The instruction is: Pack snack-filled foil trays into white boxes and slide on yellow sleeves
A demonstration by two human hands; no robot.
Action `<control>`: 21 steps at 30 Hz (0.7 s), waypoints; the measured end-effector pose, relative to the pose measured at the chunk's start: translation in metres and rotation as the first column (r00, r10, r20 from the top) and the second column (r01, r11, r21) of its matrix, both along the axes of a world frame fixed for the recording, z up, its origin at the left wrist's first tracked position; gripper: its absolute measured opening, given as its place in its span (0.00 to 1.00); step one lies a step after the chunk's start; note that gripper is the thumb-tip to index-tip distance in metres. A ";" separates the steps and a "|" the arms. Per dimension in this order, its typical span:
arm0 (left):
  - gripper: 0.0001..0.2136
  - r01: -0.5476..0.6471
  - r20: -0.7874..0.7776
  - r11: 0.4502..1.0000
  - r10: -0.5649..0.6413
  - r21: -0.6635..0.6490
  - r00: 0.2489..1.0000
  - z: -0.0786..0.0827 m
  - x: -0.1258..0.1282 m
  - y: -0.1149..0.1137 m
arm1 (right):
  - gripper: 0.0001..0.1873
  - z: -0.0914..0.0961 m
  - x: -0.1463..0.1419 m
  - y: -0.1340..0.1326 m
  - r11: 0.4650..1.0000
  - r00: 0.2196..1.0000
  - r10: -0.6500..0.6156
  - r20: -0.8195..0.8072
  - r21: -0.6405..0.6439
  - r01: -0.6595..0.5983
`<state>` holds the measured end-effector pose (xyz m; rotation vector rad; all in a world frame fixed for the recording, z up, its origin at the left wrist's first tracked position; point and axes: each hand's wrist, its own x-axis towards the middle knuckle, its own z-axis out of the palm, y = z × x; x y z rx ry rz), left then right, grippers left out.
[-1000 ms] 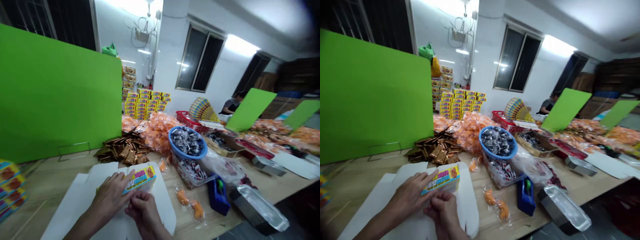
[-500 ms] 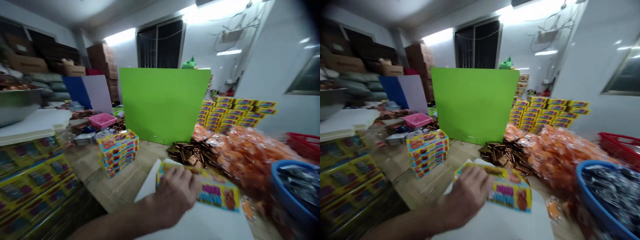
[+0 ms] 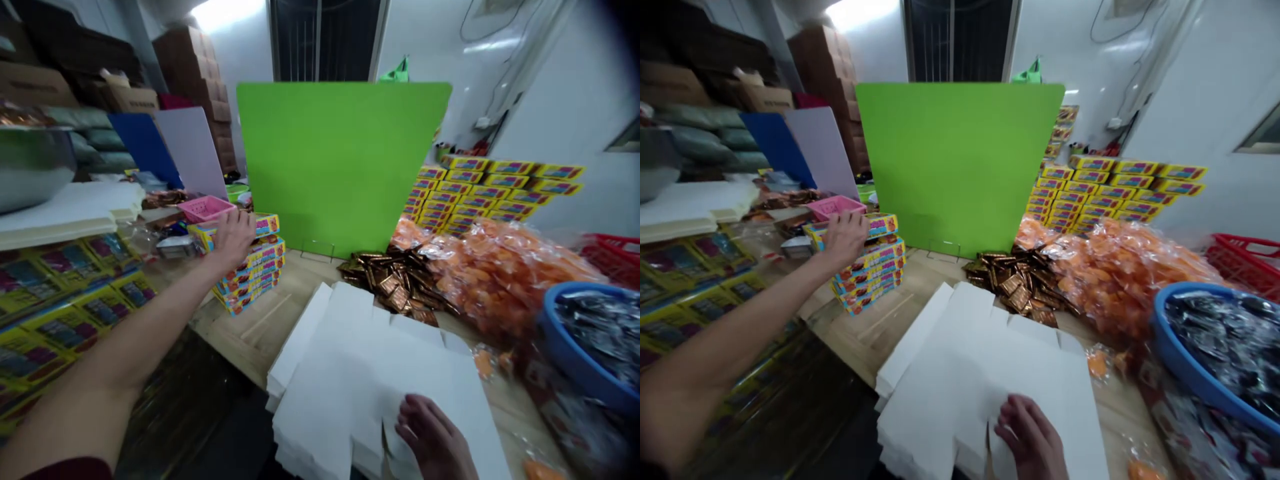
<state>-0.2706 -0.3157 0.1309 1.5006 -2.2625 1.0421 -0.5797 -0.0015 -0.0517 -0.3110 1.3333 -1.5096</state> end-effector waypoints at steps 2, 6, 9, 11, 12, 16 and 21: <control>0.16 -0.002 -0.042 1.000 0.003 0.013 0.999 -0.018 0.007 0.002 | 0.16 0.010 0.027 -0.012 0.994 0.983 0.072 -0.167 -0.070 -0.085; 0.16 0.019 -0.079 0.998 -0.014 0.065 0.997 -0.031 0.010 0.013 | 0.12 0.012 0.079 -0.059 0.888 0.763 0.286 -0.580 -0.140 -0.439; 0.18 0.063 -0.122 0.994 -0.051 0.090 0.991 -0.033 0.001 0.028 | 0.10 0.010 0.117 -0.101 0.830 0.487 0.264 -0.833 -0.060 -0.554; 0.17 0.144 -0.146 0.983 -0.127 0.114 0.981 -0.039 -0.010 0.040 | 0.13 0.010 0.137 -0.125 0.857 0.298 0.251 -0.921 0.068 -0.511; 0.17 0.194 -0.151 0.971 -0.173 0.136 0.973 -0.044 -0.016 0.047 | 0.15 0.010 0.144 -0.134 0.868 0.217 0.270 -0.938 0.140 -0.476; 0.14 0.348 -0.165 0.901 -0.314 0.260 0.935 -0.073 -0.039 0.064 | 0.11 0.010 0.151 -0.149 0.856 0.055 0.378 -0.924 0.326 -0.402; 0.12 0.433 -0.289 0.805 -0.336 0.407 0.897 -0.102 -0.062 0.065 | 0.20 0.015 0.149 -0.155 0.846 0.056 0.424 -0.904 0.373 -0.381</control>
